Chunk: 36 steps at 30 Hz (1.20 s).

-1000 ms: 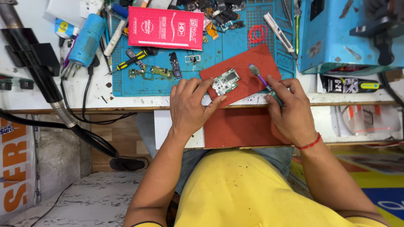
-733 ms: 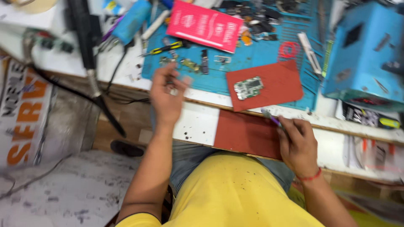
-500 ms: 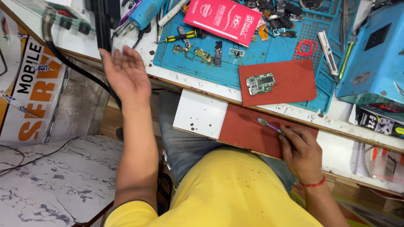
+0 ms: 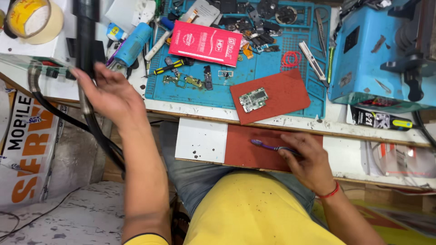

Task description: The person uses a hot air rework tool to heat components on a green circuit board resting on a red silicone mat. They use a small brush to apply flux or clean the board between heating sessions.

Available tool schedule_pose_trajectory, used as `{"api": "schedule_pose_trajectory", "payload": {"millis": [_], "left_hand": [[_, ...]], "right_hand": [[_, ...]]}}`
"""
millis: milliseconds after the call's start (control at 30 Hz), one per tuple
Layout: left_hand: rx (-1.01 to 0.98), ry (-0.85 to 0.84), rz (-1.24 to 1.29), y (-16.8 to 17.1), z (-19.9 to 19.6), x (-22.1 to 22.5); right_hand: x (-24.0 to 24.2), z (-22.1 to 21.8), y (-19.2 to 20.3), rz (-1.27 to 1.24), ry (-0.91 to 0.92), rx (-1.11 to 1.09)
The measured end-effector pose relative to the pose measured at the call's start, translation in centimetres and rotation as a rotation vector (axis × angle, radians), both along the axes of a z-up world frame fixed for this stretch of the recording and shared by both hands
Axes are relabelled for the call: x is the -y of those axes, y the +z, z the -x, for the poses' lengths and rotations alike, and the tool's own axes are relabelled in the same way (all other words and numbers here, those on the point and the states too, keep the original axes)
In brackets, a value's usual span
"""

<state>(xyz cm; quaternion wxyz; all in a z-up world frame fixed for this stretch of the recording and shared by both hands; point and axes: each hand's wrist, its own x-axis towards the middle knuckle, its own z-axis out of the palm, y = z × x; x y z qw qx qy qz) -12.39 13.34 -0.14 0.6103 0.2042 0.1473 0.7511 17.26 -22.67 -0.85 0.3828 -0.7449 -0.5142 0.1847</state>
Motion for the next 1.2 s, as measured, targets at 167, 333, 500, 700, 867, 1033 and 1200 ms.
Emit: {"api": "schedule_pose_trajectory", "payload": {"millis": [167,333,500,700,867,1033,1200], "left_hand": [[-0.315,-0.377,0.021,-1.5,-2.7,13.8],[-0.578,-0.552,-0.144,-1.4,-2.5,17.8],[-0.744,-0.493,-0.213,-0.9,-1.4,16.3],[-0.749,-0.237,-0.681,1.1,-9.5,16.4],[-0.560,-0.256,-0.660,1.4,-14.5,13.7],[-0.471,-0.519,-0.372,-0.3,-15.3,8.1],[-0.681,-0.346,-0.367,-1.0,-16.2,7.3]], "right_hand": [[-2.9,-1.7,-0.6,-0.304,0.130,-0.944],[-6.9,-2.0,0.6,-0.368,0.254,-1.445],[-7.8,-2.5,1.7,-0.164,0.382,-0.944],[-10.0,-2.9,2.6,-0.217,0.512,-0.802],[-12.3,-4.8,4.0,-0.324,0.441,-0.437],[-13.7,-6.1,2.8,-0.144,0.497,0.298],[-13.4,-6.4,2.2,-0.086,0.457,0.354]]}}
